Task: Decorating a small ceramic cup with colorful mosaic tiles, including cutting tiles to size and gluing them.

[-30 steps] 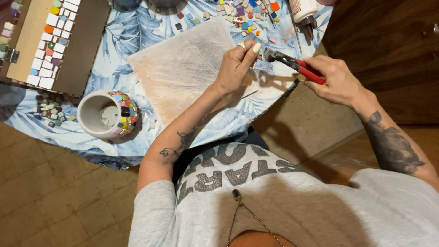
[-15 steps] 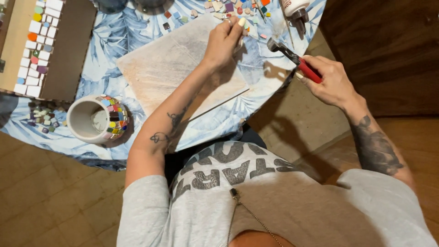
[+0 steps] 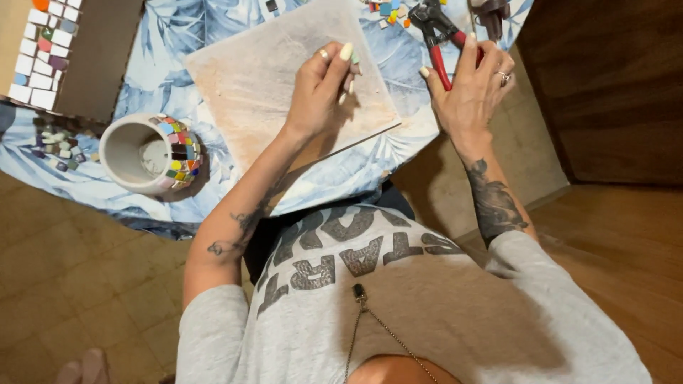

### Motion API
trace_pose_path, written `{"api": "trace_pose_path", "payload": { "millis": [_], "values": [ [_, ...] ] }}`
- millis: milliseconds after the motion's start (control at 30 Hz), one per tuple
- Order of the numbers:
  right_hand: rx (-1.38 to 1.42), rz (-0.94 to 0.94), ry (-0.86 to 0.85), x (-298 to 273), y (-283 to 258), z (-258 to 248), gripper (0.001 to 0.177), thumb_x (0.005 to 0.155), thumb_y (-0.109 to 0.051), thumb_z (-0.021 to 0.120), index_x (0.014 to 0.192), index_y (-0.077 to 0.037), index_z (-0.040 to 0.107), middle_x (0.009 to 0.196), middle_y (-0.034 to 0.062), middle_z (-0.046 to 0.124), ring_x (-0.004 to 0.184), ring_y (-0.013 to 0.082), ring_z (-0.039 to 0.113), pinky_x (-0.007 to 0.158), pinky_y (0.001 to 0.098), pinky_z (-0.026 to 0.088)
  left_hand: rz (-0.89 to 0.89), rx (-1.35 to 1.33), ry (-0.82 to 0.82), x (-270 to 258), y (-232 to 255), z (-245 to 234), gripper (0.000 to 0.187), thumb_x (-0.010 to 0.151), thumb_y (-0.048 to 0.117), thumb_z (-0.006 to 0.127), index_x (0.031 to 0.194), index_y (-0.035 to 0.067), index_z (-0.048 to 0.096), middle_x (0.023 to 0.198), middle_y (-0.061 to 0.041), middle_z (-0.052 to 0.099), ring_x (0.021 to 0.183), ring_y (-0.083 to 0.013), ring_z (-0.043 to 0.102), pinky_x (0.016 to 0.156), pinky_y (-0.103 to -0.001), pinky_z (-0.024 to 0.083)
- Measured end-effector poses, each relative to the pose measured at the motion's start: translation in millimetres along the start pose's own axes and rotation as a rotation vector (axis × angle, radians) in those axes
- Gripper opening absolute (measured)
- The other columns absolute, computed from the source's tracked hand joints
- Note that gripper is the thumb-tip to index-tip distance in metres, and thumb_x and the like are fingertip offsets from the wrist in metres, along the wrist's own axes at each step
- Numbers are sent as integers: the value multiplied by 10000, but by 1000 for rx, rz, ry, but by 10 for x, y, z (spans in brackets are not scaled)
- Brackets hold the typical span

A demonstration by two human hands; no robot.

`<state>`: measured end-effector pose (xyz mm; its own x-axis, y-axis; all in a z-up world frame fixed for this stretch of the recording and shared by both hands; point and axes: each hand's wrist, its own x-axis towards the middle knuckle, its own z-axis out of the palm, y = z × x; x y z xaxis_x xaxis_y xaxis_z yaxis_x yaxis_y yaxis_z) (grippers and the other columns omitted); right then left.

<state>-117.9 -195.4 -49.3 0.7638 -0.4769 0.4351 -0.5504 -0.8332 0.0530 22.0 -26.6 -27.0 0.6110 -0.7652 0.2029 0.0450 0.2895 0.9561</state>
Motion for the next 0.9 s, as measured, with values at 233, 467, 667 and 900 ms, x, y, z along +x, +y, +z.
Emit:
{"api": "trace_pose_path", "payload": {
  "millis": [233, 467, 667, 900],
  "values": [
    [762, -320, 98, -30, -499, -258, 198, 836, -32, 560, 1016, 35, 508, 962, 187, 519, 850, 270, 520, 732, 365, 481, -66, 221, 175, -378, 237, 83, 228, 885, 242, 419, 722, 110, 510, 541, 31, 454, 460, -61, 449, 422, -184, 367],
    [1303, -246, -98, 22, -966, -483, 222, 753, -8, 678, 960, 29, 607, 862, 150, 592, 772, 265, 618, 662, 321, 500, 37, 264, 290, -494, 362, 124, 219, 878, 200, 442, 761, 100, 597, 516, -60, 549, 502, -114, 546, 496, -242, 461],
    [1268, -289, -110, 70, -979, -433, 207, 754, 16, 683, 948, 42, 615, 868, 166, 602, 791, 259, 616, 658, 311, 487, 49, 277, 312, -530, 243, 33, 315, 910, 253, 362, 796, 92, 607, 552, -106, 560, 549, -138, 539, 539, -293, 468],
    [1306, -282, -106, 80, -1001, -425, 202, 752, 30, 684, 934, 70, 607, 852, 196, 600, 788, 261, 603, 650, 319, 479, -1, 210, 284, -540, 189, -4, 431, 912, 331, 280, 806, 85, 617, 470, -52, 559, 433, -130, 522, 458, -231, 438]
  ]
}}
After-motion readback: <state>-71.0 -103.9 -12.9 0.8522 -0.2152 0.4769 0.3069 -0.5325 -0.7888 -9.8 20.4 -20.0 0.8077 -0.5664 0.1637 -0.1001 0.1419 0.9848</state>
